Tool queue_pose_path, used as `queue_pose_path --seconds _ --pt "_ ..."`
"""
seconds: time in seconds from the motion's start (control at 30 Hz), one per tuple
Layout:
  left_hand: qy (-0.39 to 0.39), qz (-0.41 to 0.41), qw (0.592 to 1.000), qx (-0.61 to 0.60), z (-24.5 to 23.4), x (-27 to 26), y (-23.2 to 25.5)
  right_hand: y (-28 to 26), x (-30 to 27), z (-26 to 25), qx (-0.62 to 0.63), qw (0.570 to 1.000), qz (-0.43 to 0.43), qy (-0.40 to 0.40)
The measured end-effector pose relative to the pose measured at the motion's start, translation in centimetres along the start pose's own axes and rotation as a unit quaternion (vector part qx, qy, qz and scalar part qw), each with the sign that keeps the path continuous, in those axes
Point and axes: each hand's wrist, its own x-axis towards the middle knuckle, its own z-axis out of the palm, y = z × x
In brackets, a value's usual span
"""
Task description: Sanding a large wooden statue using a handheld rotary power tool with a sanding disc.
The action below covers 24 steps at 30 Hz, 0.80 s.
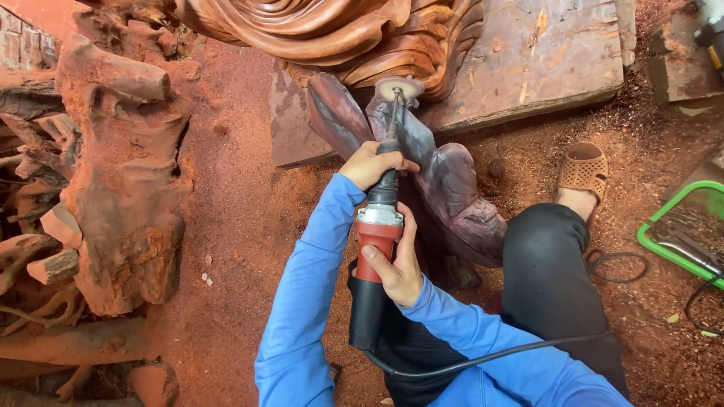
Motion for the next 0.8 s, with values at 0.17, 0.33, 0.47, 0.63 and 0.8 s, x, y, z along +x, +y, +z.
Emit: queue_pose_path --seconds 0.17,0.33,0.47,0.63,0.8 --pt "0.001 -0.007 0.999 -0.032 0.3 -0.2 0.7 -0.1 0.4 -0.5 0.007 1.000 0.002 -0.008" --pt "0.018 -0.010 1.000 -0.001 0.6 0.4 -0.5 -0.4 -0.2 -0.8 0.009 1.000 0.006 -0.012" --pt "0.026 -0.003 1.000 0.015 0.6 0.7 -1.5 -0.7 -0.5 -1.2 -0.006 0.999 0.031 -0.020" --pt "0.007 0.012 1.000 -0.009 -0.2 0.8 -1.9 -1.2 0.5 -2.0 -0.026 0.998 0.049 -0.034" --pt "0.000 -0.007 0.970 -0.242 -1.4 1.7 -3.4 -1.8 1.8 -2.8 -0.015 0.996 0.059 -0.058"
